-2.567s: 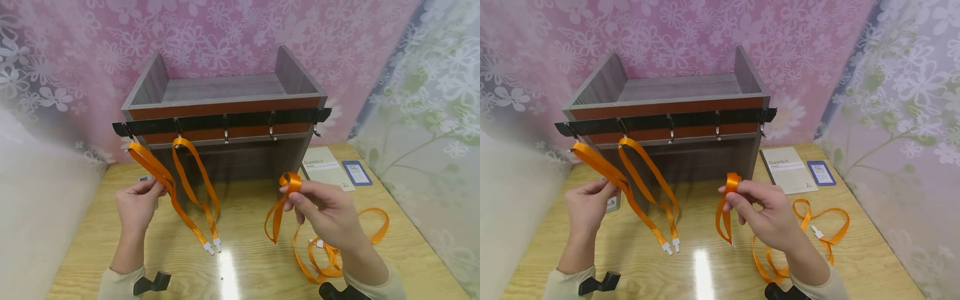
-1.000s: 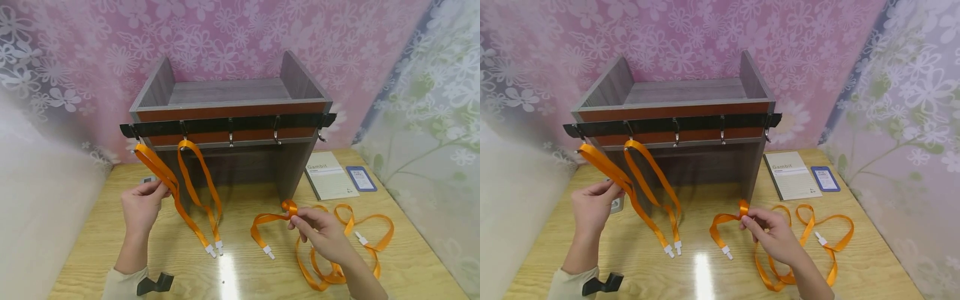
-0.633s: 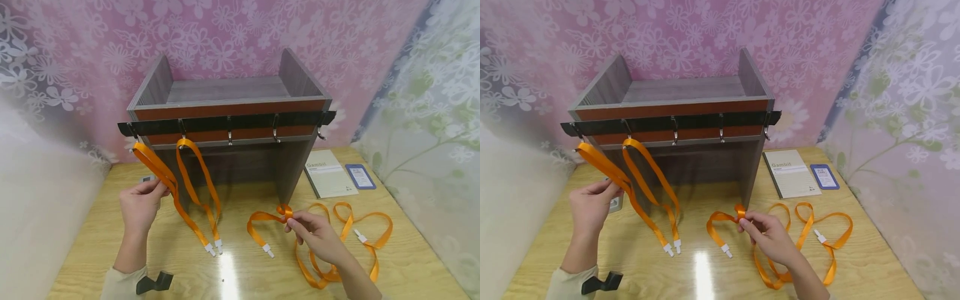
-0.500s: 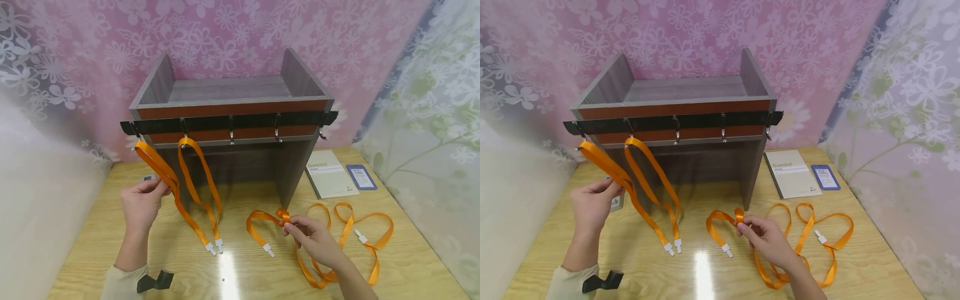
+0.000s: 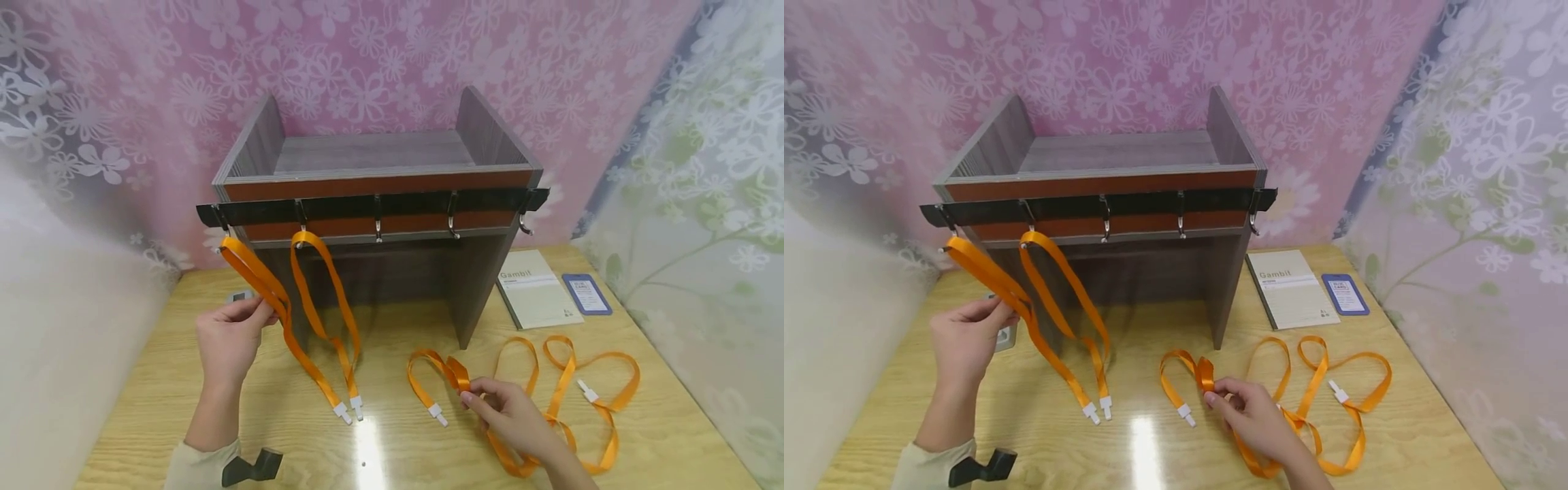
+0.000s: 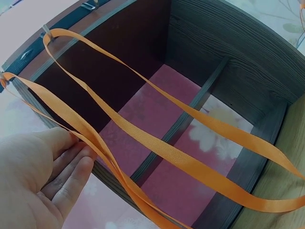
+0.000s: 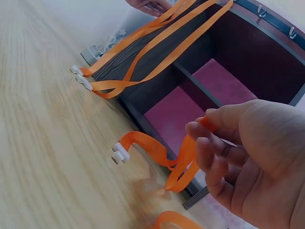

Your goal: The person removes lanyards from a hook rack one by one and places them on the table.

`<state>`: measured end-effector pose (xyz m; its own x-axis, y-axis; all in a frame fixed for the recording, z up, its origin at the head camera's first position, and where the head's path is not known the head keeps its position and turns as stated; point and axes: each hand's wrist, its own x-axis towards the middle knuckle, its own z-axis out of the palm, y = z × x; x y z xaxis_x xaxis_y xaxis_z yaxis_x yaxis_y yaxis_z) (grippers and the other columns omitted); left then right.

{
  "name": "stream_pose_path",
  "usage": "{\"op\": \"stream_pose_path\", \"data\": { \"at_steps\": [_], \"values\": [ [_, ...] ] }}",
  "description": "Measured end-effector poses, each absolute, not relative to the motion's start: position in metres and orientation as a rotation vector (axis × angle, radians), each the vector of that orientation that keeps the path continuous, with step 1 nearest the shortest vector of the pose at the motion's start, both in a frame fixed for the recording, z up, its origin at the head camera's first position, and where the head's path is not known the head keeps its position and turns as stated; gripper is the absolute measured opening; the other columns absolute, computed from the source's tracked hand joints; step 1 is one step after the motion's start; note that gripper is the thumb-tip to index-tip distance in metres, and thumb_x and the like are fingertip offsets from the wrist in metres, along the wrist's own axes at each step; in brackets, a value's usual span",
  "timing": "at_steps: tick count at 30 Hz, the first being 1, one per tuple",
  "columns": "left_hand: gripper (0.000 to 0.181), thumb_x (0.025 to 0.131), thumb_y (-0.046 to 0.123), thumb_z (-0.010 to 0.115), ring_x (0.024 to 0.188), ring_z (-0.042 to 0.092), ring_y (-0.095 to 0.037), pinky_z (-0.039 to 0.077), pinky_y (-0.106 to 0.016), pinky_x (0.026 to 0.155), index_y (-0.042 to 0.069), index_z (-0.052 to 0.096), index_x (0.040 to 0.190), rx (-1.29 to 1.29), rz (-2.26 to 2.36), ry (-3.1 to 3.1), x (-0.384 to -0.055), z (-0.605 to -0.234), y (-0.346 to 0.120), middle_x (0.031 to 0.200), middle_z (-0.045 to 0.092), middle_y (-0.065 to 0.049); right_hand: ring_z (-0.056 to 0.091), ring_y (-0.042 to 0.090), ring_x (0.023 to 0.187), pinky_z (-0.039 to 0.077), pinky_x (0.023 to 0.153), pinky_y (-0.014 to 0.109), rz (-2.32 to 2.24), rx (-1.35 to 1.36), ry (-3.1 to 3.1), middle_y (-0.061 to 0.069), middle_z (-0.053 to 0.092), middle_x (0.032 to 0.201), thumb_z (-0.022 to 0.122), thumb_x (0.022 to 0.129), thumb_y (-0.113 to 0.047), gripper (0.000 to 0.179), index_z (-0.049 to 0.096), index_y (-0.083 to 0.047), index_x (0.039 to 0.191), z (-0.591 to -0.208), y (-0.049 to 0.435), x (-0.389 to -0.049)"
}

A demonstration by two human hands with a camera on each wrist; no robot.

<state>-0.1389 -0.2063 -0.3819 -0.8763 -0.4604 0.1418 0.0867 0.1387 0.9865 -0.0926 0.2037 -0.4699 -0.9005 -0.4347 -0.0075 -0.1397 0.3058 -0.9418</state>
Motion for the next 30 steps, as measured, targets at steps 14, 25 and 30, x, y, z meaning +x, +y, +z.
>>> {"op": "stream_pose_path", "data": {
  "at_steps": [14, 25, 30],
  "values": [
    [0.015, 0.084, 0.008, 0.080, 0.057, 0.071, -0.009, 0.059, -0.020, 0.063, -0.005, 0.079, 0.092, 0.294, -1.826, -1.919, -0.140, -0.383, -0.202, 0.065, 0.074, 0.007, 0.060, 0.006, 0.053, 0.052, 0.045, 0.025, -1.623, -0.402, 2.161, 0.019, 0.072, 0.088, 0.057, 0.103, -0.022, 0.030, 0.067, 0.006, 0.110, -0.495, 0.206, -0.085],
    [0.019, 0.085, 0.007, 0.079, 0.058, 0.071, -0.010, 0.060, -0.020, 0.065, -0.008, 0.077, 0.097, 0.287, -1.826, -1.926, -0.138, -0.382, -0.202, 0.066, 0.074, 0.007, 0.064, 0.008, 0.056, 0.053, 0.047, 0.022, -1.618, -0.294, 2.043, 0.022, 0.074, 0.094, 0.061, 0.101, -0.019, 0.036, 0.064, 0.014, 0.115, -0.503, 0.210, -0.080],
    [0.018, 0.085, 0.009, 0.079, 0.058, 0.072, -0.010, 0.059, -0.020, 0.063, -0.006, 0.078, 0.096, 0.319, -1.837, -1.934, -0.137, -0.383, -0.202, 0.066, 0.074, 0.007, 0.064, 0.008, 0.056, 0.054, 0.047, 0.024, -1.648, -0.252, 2.063, 0.022, 0.075, 0.093, 0.062, 0.100, -0.019, 0.037, 0.065, 0.014, 0.116, -0.505, 0.210, -0.077]
  ]
}}
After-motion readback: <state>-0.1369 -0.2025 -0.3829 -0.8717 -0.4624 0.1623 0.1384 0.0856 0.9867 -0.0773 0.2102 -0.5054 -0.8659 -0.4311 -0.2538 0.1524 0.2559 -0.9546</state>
